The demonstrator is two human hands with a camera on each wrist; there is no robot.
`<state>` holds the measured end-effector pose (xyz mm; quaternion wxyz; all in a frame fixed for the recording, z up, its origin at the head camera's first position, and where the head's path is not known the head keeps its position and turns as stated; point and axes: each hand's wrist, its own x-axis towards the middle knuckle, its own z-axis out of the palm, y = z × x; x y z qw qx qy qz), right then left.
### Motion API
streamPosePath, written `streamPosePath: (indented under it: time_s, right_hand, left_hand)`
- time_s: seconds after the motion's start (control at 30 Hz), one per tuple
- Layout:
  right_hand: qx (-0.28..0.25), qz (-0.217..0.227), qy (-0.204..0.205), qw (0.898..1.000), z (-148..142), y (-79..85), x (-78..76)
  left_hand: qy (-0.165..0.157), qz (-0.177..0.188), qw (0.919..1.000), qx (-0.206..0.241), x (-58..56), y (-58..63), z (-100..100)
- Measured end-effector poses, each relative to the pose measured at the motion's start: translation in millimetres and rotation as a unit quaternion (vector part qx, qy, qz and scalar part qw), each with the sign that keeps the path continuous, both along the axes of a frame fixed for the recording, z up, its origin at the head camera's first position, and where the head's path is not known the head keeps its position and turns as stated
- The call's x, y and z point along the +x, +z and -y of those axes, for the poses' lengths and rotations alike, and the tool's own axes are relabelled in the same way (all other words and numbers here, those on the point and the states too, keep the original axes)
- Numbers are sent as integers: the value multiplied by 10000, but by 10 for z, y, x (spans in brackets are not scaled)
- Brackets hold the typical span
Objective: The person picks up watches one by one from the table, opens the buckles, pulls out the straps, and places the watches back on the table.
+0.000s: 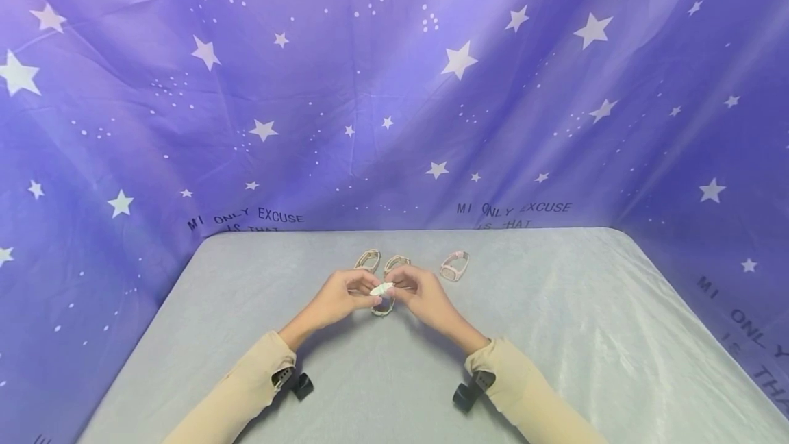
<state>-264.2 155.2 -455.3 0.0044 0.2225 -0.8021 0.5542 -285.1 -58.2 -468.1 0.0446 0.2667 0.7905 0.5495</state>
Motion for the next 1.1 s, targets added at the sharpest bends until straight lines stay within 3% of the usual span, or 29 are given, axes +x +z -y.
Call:
streamPosePath:
  time_s: [1.1]
  right_hand:
    - [-466, 726, -454, 9952, 22, -46, -13]
  left_hand:
    - [-9, 145, 9998, -138, -21, 18, 9]
